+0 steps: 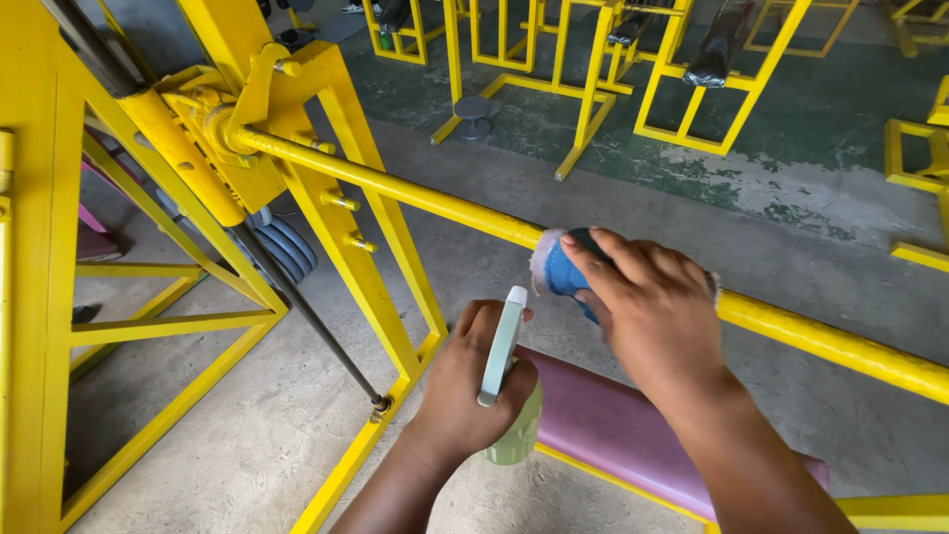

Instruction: Wiping down and cleaning various gym machines and benches with a spray bottle and cloth.

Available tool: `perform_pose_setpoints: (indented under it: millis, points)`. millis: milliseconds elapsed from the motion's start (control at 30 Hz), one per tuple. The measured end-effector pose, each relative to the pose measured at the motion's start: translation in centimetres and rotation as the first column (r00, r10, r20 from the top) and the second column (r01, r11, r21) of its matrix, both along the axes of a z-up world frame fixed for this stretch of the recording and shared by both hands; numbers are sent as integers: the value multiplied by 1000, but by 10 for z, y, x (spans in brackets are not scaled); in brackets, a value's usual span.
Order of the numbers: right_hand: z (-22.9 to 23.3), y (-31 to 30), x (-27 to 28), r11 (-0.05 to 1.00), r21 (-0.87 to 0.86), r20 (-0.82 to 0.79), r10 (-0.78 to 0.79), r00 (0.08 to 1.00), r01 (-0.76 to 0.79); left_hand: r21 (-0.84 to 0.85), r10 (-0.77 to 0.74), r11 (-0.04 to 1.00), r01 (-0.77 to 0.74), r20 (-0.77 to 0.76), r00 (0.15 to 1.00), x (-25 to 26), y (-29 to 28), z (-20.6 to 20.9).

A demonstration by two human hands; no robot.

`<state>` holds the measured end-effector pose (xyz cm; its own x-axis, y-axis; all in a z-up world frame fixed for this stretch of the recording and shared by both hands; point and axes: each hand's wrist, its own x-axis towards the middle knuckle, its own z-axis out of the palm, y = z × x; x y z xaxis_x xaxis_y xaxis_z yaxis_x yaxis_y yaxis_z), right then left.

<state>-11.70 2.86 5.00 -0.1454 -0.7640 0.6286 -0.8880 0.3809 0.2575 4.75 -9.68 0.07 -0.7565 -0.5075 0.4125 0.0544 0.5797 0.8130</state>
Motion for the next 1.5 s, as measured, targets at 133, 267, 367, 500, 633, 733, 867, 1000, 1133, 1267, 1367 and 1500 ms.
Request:
perform_pose_setpoints:
  millis: [133, 267, 367, 500, 633, 733, 867, 1000, 1133, 1267, 1367, 1500]
  points:
    - [2, 1, 0, 999, -30, 0, 16, 1000, -16, -12, 15, 1000, -14, 41, 999, -7, 13, -2]
    - [3, 3, 0, 998, -39, -4, 54, 999, -54, -2, 32, 999, -32, 2, 999, -8, 24, -6]
    - [3, 4, 2, 998, -38, -26, 51, 998, -52, 42, 34, 999, -35, 11, 999, -3, 28, -10]
    - [3, 1, 8, 999, -49, -89, 9, 996, -13, 153, 11, 988, -12, 3, 1000, 5, 28, -6]
    - [-1, -1, 10, 999, -52, -94, -15, 995, 10, 40, 11, 999, -13, 52, 999, 4, 15, -15]
    - [-2, -5, 11, 997, -69, -129, -47, 990, 39, 105, 52, 993, -60, 74, 996, 3, 2, -7]
    - [1, -11, 13, 997, -37, -86, -68, 994, 65, 102, 27, 994, -34, 68, 997, -3, -24, -5]
    - [5, -22, 16, 992, -15, -19, -124, 992, 124, 25, -53, 998, 52, 16, 998, -16, -57, -12]
    - [7, -39, 20, 982, 3, 39, -189, 981, 189, 56, -152, 987, 149, 63, 986, -28, -92, -12]
    - [3, -62, 27, 977, 20, 50, -214, 976, 213, -6, -220, 975, 220, 25, 975, -39, -122, -24]
    - [-2, -88, 35, 970, -9, 2, -244, 970, 244, -25, -291, 956, 291, 24, 956, -41, -144, -28]
    - [-10, -131, 49, 972, -38, -23, -231, 973, 230, 24, -346, 938, 346, 0, 938, -34, -175, -32]
